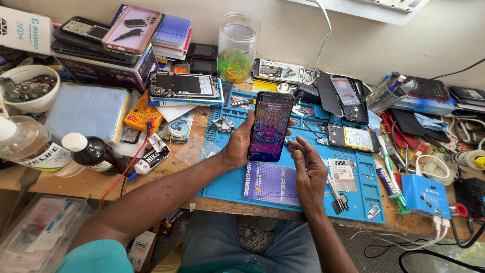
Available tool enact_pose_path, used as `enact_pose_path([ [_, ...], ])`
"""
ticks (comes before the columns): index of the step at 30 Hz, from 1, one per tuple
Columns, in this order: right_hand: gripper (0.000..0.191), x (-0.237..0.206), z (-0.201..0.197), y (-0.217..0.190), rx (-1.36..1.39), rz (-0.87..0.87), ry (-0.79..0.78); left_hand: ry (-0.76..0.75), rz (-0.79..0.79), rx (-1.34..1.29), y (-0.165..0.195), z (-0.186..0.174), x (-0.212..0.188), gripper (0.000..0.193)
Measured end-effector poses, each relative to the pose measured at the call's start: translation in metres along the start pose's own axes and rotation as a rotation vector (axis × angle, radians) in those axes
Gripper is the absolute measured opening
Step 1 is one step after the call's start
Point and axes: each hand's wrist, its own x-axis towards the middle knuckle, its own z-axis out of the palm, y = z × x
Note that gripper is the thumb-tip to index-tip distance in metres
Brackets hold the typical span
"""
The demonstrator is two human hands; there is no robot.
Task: The person uses a screwdriver to remove and reinsert screws on a disassembled smartphone, then powers on the device to verify the screen and touch response. The person continues to adjust internal components with the screwdriver.
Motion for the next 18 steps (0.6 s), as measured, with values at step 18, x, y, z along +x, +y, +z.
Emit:
enact_pose_path([
  [18,0.069,0.035,-0.008,-0.043,-0.749,-0.458,0.009,-0.02,-0.031,0.007,-0.002,-0.001,-0.001,0.076],
])
